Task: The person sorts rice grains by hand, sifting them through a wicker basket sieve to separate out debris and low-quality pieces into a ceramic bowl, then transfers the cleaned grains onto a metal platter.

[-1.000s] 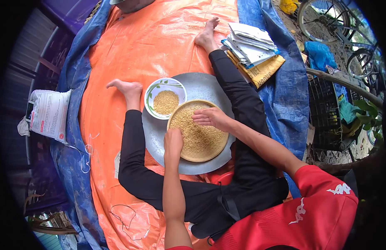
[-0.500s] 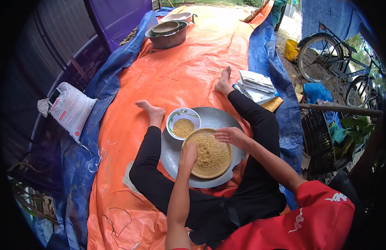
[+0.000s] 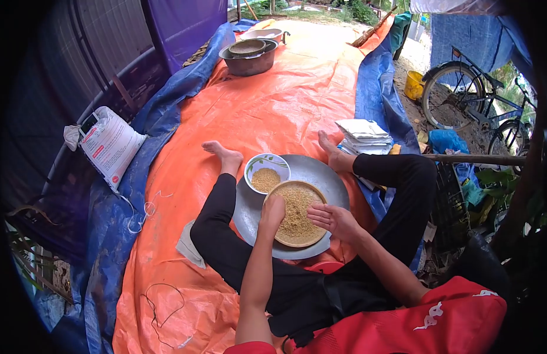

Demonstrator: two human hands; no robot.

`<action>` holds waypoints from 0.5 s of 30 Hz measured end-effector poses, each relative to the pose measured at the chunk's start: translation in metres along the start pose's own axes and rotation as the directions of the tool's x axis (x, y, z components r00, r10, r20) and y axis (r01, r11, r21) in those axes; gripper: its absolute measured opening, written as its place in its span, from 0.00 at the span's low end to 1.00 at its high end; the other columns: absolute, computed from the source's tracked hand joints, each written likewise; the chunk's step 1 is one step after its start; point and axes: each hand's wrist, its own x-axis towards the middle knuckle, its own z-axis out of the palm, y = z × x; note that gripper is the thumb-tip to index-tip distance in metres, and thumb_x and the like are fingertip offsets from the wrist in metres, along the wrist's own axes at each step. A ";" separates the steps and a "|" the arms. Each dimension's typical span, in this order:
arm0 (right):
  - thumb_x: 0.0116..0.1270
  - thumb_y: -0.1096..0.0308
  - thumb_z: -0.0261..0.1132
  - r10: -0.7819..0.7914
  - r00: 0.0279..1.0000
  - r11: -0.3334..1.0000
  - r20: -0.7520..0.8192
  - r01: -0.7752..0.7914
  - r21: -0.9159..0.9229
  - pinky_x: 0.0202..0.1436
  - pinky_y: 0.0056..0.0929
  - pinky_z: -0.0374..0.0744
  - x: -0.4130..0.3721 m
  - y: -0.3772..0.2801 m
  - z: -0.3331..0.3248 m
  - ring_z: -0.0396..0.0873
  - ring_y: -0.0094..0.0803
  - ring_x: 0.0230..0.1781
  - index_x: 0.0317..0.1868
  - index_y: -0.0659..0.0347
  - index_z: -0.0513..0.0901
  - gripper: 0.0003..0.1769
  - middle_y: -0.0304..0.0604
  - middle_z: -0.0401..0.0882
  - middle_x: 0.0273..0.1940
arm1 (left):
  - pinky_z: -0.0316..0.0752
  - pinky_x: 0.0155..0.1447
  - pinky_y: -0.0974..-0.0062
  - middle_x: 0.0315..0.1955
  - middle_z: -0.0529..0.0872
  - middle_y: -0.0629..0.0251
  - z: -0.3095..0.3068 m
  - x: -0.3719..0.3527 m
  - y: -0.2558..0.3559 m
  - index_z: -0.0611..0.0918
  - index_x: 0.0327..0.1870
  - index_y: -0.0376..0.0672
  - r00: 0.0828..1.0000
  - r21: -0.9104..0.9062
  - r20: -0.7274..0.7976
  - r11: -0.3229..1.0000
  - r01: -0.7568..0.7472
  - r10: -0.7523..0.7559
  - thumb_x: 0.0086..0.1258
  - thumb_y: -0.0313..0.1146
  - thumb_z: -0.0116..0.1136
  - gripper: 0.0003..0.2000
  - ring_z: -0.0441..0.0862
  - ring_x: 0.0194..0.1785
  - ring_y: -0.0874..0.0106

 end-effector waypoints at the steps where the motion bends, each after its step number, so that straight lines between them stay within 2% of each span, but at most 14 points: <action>1: 0.77 0.63 0.46 0.003 1.000 1.000 -0.011 -0.003 -0.022 0.66 0.32 0.75 -0.004 0.002 0.007 0.75 0.39 0.62 0.65 0.74 0.64 0.25 0.56 0.72 0.62 | 0.78 0.47 0.57 0.34 0.85 0.42 0.004 0.000 -0.001 0.86 0.31 0.36 1.000 -0.004 0.007 1.000 -0.004 0.004 0.57 0.25 0.64 0.03 0.85 0.41 0.49; 4: 0.76 0.60 0.50 -0.020 1.000 0.998 0.019 0.021 -0.059 0.65 0.32 0.75 -0.009 0.011 0.008 0.76 0.37 0.61 0.64 0.73 0.67 0.26 0.55 0.75 0.60 | 0.79 0.46 0.58 0.31 0.85 0.42 0.007 0.002 -0.004 0.87 0.30 0.36 0.996 0.050 0.046 0.995 -0.081 0.078 0.56 0.25 0.65 0.04 0.85 0.40 0.51; 9: 0.75 0.58 0.53 -0.051 0.999 0.996 -0.010 0.050 -0.076 0.64 0.30 0.75 -0.013 0.014 0.019 0.79 0.35 0.56 0.62 0.71 0.71 0.25 0.53 0.78 0.56 | 0.79 0.45 0.60 0.30 0.85 0.44 -0.017 -0.010 0.010 0.87 0.30 0.37 0.994 -0.038 0.066 0.996 -0.084 0.086 0.54 0.25 0.66 0.04 0.86 0.39 0.53; 12: 0.75 0.59 0.53 -0.031 0.999 0.996 0.021 0.033 -0.088 0.63 0.30 0.76 -0.009 0.023 0.017 0.79 0.34 0.56 0.61 0.70 0.71 0.24 0.52 0.78 0.56 | 0.79 0.45 0.60 0.30 0.85 0.45 -0.016 -0.008 0.007 0.88 0.31 0.38 0.994 -0.020 0.078 0.997 -0.074 0.075 0.54 0.26 0.66 0.04 0.85 0.38 0.52; 15: 0.77 0.59 0.50 -0.045 0.996 0.989 0.076 0.055 -0.134 0.66 0.31 0.73 -0.009 0.023 0.024 0.77 0.35 0.60 0.63 0.70 0.70 0.24 0.53 0.76 0.59 | 0.79 0.45 0.60 0.30 0.85 0.45 -0.016 -0.008 0.007 0.87 0.31 0.37 0.995 -0.012 0.064 0.997 -0.071 0.072 0.55 0.26 0.66 0.05 0.85 0.38 0.52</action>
